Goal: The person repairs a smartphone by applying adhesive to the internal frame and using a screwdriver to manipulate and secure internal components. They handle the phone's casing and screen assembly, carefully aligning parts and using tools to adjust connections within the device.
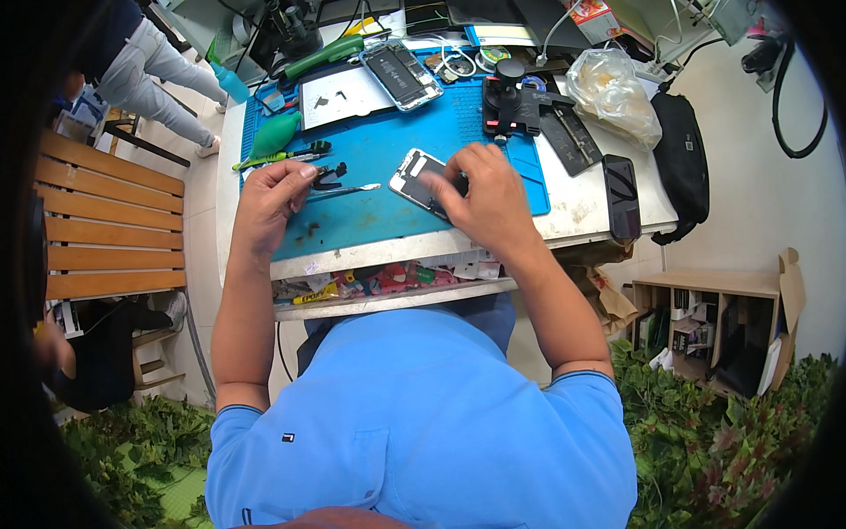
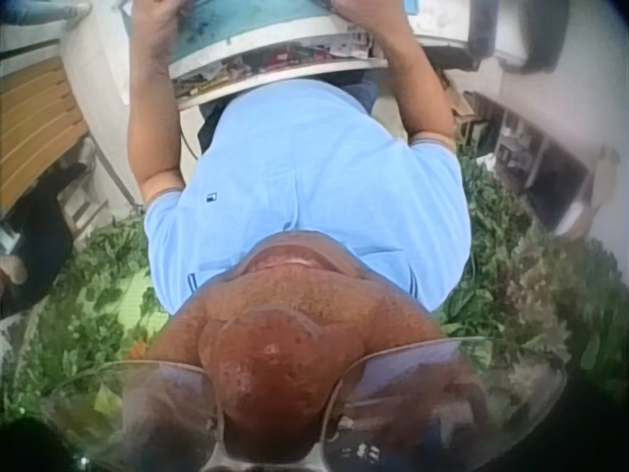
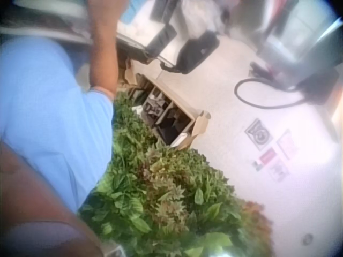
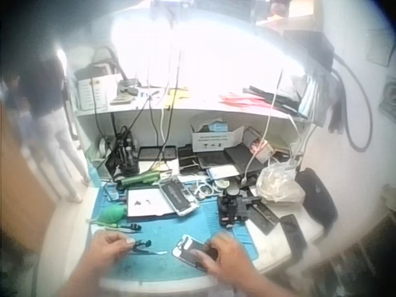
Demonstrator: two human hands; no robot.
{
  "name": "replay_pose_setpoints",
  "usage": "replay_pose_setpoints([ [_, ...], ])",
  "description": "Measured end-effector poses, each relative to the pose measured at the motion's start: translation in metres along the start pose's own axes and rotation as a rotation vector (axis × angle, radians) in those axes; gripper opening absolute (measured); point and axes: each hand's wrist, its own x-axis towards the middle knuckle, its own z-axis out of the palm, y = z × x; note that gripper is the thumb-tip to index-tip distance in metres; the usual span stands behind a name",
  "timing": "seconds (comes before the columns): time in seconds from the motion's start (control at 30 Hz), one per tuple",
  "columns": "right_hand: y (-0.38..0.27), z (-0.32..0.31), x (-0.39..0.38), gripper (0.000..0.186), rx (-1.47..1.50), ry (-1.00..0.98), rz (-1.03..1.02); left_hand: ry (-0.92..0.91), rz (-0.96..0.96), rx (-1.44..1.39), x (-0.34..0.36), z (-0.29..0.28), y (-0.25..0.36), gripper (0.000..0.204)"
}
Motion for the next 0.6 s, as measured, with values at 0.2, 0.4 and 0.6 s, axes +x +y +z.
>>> replay_pose_setpoints([
  [0.2,-0.001,-0.001,-0.002,0.065,-0.175,-0.14,0.037,0.049,-0.002,-0.005,0.012,0.002,0.01,0.02],
  [0.4,-0.005,-0.006,0.005,0.072,-0.181,-0.242,0.031,0.098,0.047,-0.016,0.016,-0.009,0.001,0.022],
  [0.6,-0.002,-0.012,0.007,0.068,-0.046,-0.374,0.047,0.137,0.065,-0.071,0.013,-0.015,-0.005,0.021],
])
